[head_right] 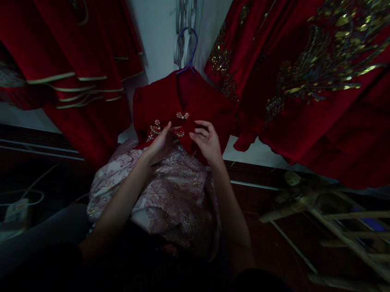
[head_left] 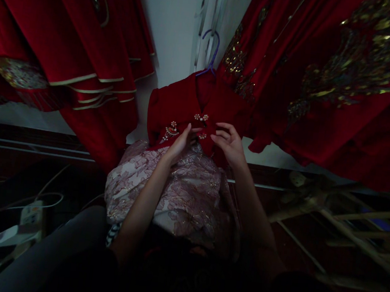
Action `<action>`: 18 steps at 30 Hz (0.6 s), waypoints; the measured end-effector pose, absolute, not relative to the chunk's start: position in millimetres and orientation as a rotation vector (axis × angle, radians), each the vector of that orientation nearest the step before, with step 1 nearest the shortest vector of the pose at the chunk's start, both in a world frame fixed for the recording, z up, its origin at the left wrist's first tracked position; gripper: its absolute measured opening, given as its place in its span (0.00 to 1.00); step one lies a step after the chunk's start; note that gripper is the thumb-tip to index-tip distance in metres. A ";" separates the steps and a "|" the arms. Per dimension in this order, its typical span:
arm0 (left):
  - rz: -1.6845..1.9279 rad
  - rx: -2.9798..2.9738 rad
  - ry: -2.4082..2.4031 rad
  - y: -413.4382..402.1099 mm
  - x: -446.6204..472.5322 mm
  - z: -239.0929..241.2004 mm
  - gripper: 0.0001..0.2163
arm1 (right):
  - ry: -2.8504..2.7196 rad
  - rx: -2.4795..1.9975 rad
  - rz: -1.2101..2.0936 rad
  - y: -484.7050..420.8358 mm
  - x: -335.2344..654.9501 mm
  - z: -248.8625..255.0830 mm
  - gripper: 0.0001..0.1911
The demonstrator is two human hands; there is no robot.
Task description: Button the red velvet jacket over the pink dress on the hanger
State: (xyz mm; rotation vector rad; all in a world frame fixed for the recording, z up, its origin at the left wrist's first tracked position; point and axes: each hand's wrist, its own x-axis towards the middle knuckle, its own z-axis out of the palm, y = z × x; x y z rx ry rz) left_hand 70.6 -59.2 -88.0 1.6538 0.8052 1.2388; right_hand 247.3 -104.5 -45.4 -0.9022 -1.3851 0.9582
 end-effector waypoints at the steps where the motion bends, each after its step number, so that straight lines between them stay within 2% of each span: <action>1: 1.154 1.577 0.747 -62.9 64.4 -81.2 0.35 | -1.387 -0.902 0.954 -104.6 243.2 -46.1 0.27; 4: 0.993 1.395 0.664 -72.2 46.1 -63.5 0.34 | -1.453 -0.869 0.942 -106.2 232.5 -46.8 0.24; 7: 1.093 1.397 0.759 -76.8 35.9 -56.7 0.22 | -1.552 -0.839 0.842 -112.0 225.2 -43.8 0.18; 12: 1.129 1.454 0.852 -78.5 33.8 -57.9 0.10 | -1.645 -1.018 0.330 -127.5 216.6 -39.1 0.08; 14: 1.114 1.461 0.832 -81.0 34.0 -56.9 0.07 | -1.680 -1.086 0.267 -131.6 212.6 -40.5 0.10; 18: 1.071 1.441 0.785 -86.6 32.8 -53.6 0.07 | -1.796 -1.098 0.385 -132.9 204.6 -48.2 0.14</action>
